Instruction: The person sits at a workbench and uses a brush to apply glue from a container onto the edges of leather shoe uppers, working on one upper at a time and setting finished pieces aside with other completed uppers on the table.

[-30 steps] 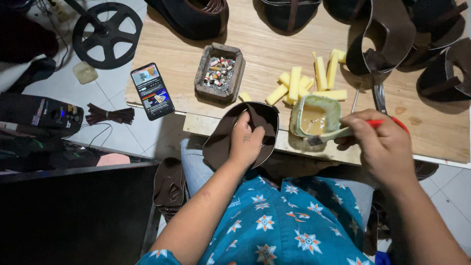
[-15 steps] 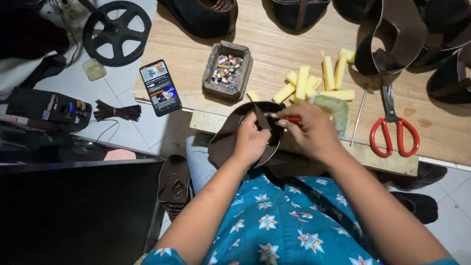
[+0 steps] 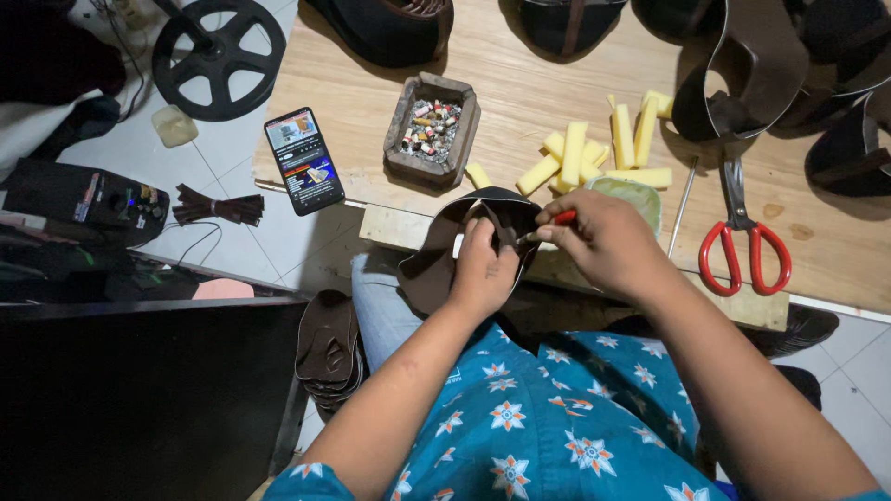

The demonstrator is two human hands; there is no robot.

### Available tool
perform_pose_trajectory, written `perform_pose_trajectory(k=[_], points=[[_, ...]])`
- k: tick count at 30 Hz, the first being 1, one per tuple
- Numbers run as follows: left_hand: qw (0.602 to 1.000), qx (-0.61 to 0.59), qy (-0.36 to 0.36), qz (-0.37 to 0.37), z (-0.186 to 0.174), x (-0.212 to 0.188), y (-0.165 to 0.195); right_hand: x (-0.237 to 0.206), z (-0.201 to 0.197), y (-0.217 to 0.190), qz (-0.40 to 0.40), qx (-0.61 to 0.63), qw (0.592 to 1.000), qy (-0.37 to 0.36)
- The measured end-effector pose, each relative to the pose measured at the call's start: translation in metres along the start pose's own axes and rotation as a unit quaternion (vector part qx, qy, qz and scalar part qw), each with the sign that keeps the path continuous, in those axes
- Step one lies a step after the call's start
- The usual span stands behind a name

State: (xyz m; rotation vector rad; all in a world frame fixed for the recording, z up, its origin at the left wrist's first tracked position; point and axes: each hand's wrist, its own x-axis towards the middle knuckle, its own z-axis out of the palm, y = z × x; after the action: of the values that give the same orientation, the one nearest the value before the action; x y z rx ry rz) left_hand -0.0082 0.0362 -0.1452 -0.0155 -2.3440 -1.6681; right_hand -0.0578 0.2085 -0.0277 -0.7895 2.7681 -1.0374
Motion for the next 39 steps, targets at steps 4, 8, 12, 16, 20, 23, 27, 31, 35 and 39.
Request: perform_pose_trajectory(k=[4,8,12,16,20,23,27,31,35,39], points=[[1.000,0.012,0.005,-0.006,-0.003,0.001,-0.006,-0.002,0.006,-0.001,-0.033,0.029,0.999,0.022],[0.999,0.023,0.024,0.012,-0.001,-0.002,-0.010,-0.002,0.006,-0.007,-0.060,0.072,0.994,0.047],[0.999,0.039,0.020,-0.017,0.000,-0.001,-0.013,-0.012,-0.011,-0.014,0.043,0.209,0.971,0.108],[0.998,-0.049,0.020,-0.020,-0.001,0.003,-0.014,-0.034,-0.032,-0.010,0.014,0.069,0.971,0.227],[0.949,-0.287,0.007,-0.134,0.000,0.006,-0.012,-0.032,-0.038,0.012,0.010,-0.135,0.973,0.185],[0.918,-0.362,0.015,-0.163,-0.001,0.007,-0.008,-0.031,-0.032,0.016,0.014,-0.081,0.986,0.147],[0.919,-0.368,0.050,-0.135,-0.001,0.008,-0.001,-0.052,-0.046,0.004,0.077,-0.042,0.972,0.220],[0.940,-0.299,0.087,-0.138,-0.002,0.011,0.002,-0.068,-0.060,-0.008,0.047,-0.093,0.971,0.214],[0.937,-0.309,0.064,-0.152,-0.008,0.010,0.000,-0.069,-0.056,-0.017,0.169,0.275,0.929,0.183],[0.933,-0.324,0.036,-0.149,-0.010,0.008,-0.002,-0.048,-0.027,-0.025,0.027,0.154,0.981,0.111]])
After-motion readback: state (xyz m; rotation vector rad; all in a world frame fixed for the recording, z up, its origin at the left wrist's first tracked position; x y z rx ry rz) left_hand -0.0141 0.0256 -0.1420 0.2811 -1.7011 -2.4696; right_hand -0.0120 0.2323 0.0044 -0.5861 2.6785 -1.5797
